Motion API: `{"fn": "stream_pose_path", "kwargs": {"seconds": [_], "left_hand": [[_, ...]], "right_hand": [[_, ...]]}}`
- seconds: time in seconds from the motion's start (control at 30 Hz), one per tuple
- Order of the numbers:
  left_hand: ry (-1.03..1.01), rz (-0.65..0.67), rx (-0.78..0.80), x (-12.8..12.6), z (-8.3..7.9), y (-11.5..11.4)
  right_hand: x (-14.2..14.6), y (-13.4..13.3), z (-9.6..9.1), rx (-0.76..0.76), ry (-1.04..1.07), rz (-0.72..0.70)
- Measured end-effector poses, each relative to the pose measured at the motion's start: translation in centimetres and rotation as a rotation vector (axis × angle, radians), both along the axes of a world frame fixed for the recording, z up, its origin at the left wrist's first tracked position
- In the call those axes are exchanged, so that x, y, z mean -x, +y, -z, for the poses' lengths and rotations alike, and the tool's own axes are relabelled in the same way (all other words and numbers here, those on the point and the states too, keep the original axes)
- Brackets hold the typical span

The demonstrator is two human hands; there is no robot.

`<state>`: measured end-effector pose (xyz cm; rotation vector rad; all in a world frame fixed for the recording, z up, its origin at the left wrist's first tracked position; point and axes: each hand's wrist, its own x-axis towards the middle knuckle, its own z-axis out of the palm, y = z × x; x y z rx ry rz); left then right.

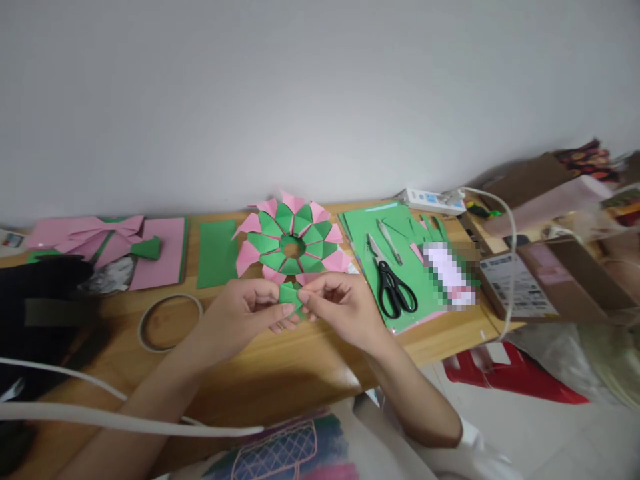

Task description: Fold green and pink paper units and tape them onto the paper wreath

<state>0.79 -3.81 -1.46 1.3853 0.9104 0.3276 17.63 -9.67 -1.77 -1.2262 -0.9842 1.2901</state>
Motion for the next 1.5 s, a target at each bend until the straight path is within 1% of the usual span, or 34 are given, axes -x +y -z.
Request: {"fn": "stream_pose_path", "kwargs": {"seconds": [0.1, 0.17, 0.27, 0.33, 0.43, 0.57, 0.93, 1.07, 1.2, 1.27, 1.33, 1.4, 1.43, 1.5], "left_hand": [[-0.071, 0.001, -0.063, -0.4, 0.0, -0.3], [-0.113, -0.024, -0.087, -0.7, 0.0, -0.6], [-0.133, -0.106, -0.114, -1.0, 0.0, -1.2], [-0.133, -0.151, -0.138, -1.2, 0.2, -1.5], [-0.125, -0.159, -0.190, -1.3, 0.4, -1.8], [-0.084, -0.160, -0.263, -1.3, 0.7, -1.9], [-0.093, -0.168, -0.286, -1.1, 0.5, -2.2], [-0.102, -0.167, -0.294, -0.7, 0.3, -2.1], [-0.080, -0.163, -0.330, -0.5, -0.1, -2.2], [-0.056, -0.149, -0.399, -0.4, -0.2, -2.2], [0.011, -0.124, -0.529, -0.3, -0.2, -2.3], [0.098, -0.096, -0.748, 0.0, -0.3, -2.2], [0.132, -0.086, -0.892, 0.1, -0.3, -2.2], [0.184, -0.096, -1.195, 0.5, -0.3, -2.0]], "right_hand": [[-0.1, -0.5, 0.4, -0.031, -0.057, 0.047], [0.1, -0.8, 0.9, -0.029, -0.027, 0.070], [0.8, -1.2, 1.7, -0.040, 0.058, 0.119], [1.4, -1.5, 2.0, -0.081, 0.067, 0.169], [1.7, -1.9, 2.2, -0.171, -0.062, 0.216], [1.2, -2.0, 2.2, -0.264, -0.253, 0.209], [1.2, -1.8, 2.1, -0.347, -0.420, 0.211], [1.2, -1.5, 1.7, -0.430, -0.465, 0.210], [1.4, -1.3, 1.0, -0.581, -0.652, 0.220], [1.6, -1.3, 0.7, -0.639, -0.734, 0.239], [1.6, -1.3, 0.6, -0.640, -0.761, 0.230], [1.6, -1.2, 0.6, -0.615, -0.744, 0.196], [1.5, -1.2, 0.6, -0.602, -0.722, 0.187], [1.3, -1.1, 0.6, -0.557, -0.646, 0.217]]}}
